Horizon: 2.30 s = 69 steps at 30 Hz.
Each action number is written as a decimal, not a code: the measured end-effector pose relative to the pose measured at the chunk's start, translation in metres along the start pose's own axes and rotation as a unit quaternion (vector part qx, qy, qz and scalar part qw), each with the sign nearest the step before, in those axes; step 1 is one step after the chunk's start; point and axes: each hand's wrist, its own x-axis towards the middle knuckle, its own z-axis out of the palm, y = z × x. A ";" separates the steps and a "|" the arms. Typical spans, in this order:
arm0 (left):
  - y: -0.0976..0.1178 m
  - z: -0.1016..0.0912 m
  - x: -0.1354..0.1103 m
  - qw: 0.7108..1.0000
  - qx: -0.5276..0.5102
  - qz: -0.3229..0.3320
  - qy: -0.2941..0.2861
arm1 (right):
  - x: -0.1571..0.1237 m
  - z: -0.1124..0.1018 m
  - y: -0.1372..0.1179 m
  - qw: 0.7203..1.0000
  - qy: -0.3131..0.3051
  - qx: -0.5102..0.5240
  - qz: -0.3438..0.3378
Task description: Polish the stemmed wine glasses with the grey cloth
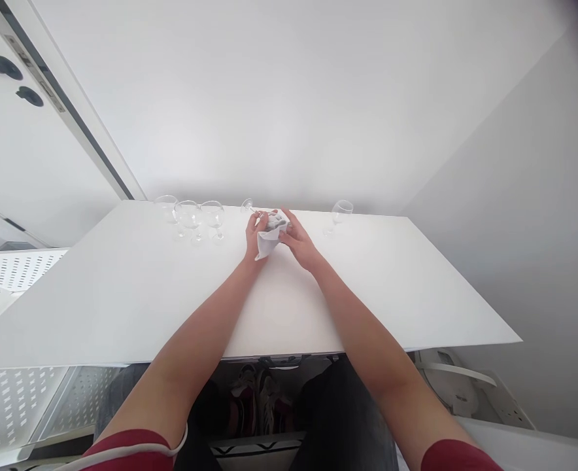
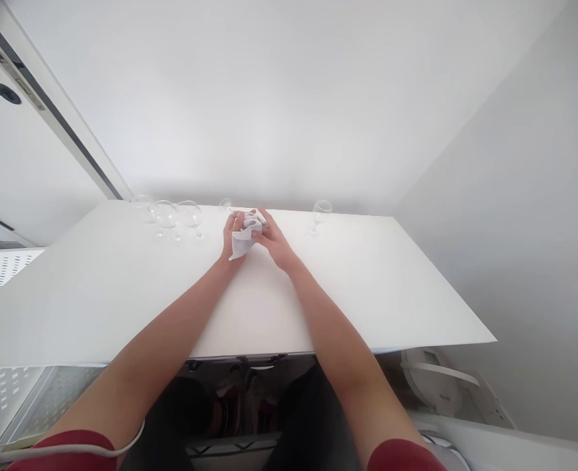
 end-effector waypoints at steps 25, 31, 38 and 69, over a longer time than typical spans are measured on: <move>0.000 0.009 -0.006 0.996 -0.009 -0.001 -0.088 | 0.001 -0.002 0.002 0.998 0.069 0.008 0.009; 0.000 0.011 -0.009 0.996 0.022 -0.003 -0.082 | 0.001 -0.023 -0.002 0.996 0.086 0.022 -0.001; 0.000 0.008 -0.008 0.993 0.010 -0.038 -0.113 | 0.002 -0.025 -0.004 0.989 0.147 -0.021 -0.016; 0.001 -0.003 -0.007 0.896 0.079 -0.271 -0.343 | -0.001 -0.032 -0.003 0.989 0.134 0.065 0.005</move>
